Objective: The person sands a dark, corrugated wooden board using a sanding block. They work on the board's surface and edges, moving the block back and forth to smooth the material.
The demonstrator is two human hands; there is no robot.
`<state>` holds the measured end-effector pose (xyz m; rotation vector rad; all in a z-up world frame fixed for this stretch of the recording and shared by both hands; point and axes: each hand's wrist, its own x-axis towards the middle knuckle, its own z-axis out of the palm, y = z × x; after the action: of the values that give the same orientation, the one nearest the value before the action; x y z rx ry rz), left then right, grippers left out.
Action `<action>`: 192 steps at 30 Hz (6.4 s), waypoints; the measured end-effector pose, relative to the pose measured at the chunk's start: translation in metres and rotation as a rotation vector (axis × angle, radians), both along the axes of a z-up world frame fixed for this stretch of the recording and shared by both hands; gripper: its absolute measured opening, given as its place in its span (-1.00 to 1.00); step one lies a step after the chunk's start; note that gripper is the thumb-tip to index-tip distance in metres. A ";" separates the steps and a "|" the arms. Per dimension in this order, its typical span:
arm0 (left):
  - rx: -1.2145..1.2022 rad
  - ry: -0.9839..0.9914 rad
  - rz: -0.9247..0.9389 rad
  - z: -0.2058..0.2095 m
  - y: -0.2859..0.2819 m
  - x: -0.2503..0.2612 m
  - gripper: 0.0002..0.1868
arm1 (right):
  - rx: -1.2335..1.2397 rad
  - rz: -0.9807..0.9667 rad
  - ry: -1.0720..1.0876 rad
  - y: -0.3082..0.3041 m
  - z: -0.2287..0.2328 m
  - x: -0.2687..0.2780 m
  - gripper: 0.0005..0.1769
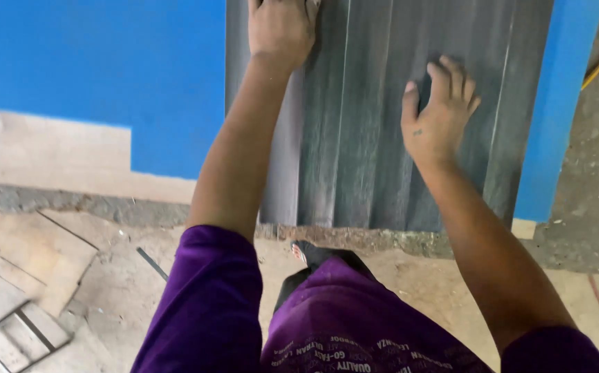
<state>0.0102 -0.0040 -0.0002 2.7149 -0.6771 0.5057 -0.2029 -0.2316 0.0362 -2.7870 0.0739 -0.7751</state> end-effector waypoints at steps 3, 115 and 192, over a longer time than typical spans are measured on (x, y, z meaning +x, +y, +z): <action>-0.022 0.085 0.010 0.022 0.001 -0.019 -0.53 | 0.021 -0.007 0.005 0.004 0.003 -0.002 -0.67; 0.158 0.253 -0.059 0.061 -0.060 -0.013 -0.08 | 0.020 0.284 0.123 -0.116 0.018 -0.047 -0.62; 0.177 0.114 0.222 0.040 -0.072 -0.061 -0.04 | 0.048 0.264 0.000 -0.108 0.041 -0.049 -0.68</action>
<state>-0.0511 -0.0756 0.0398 2.9781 -0.4101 0.3510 -0.2518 -0.3396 0.0769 -2.6766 -0.2659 -0.6971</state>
